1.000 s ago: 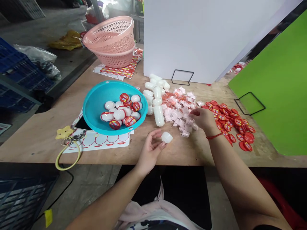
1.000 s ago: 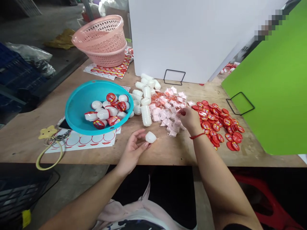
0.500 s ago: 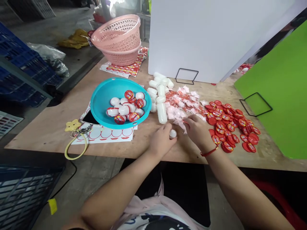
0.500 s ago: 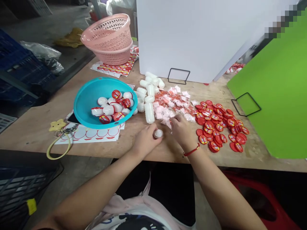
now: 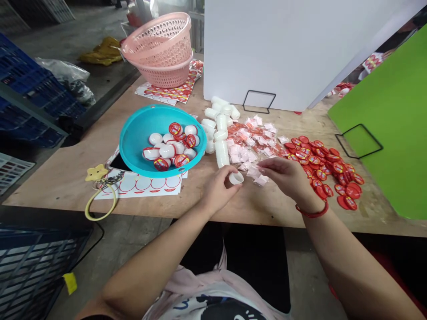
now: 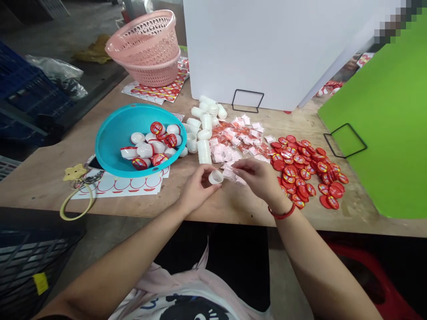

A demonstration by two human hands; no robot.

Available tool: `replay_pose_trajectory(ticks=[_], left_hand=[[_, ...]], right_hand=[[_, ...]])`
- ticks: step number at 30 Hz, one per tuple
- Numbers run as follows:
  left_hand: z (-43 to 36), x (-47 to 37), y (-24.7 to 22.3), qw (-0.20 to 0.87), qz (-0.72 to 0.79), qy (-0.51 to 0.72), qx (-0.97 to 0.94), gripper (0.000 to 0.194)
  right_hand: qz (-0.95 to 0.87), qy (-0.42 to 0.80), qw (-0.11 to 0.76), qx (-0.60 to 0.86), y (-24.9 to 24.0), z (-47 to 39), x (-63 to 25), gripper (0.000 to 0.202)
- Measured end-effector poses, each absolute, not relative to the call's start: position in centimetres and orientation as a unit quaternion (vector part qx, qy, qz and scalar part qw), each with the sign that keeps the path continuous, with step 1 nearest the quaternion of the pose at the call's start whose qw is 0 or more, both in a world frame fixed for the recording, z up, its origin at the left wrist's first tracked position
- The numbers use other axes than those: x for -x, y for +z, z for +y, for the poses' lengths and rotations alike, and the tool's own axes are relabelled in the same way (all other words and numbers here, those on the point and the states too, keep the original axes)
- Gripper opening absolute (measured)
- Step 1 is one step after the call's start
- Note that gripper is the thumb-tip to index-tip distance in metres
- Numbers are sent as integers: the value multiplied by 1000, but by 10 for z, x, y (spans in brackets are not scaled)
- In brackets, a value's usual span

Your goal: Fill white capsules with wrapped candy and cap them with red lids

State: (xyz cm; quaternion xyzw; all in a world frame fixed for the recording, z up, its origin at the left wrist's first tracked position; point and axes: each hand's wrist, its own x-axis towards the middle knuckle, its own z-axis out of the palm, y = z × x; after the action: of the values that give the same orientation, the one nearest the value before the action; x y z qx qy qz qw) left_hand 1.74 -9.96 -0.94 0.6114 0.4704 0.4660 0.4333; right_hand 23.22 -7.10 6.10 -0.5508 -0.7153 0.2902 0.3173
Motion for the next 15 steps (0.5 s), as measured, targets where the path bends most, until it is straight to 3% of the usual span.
replay_pose_trajectory(ticks=[3, 6, 10, 15], left_hand=[[-101, -18, -11, 477, 441, 488, -583, 49], [-102, -18, -12, 499, 413, 500, -575, 49], [-102, -19, -13, 496, 415, 507, -570, 44], [-103, -19, -11, 481, 419, 520, -568, 32]], right_hand=[[-716, 350, 322, 511, 58, -79, -213, 24], [-728, 332, 307, 516, 53, -84, -195, 18], [-781, 184, 285, 525, 51, -88, -180, 9], [-836, 14, 239, 494, 50, -92, -170, 20]])
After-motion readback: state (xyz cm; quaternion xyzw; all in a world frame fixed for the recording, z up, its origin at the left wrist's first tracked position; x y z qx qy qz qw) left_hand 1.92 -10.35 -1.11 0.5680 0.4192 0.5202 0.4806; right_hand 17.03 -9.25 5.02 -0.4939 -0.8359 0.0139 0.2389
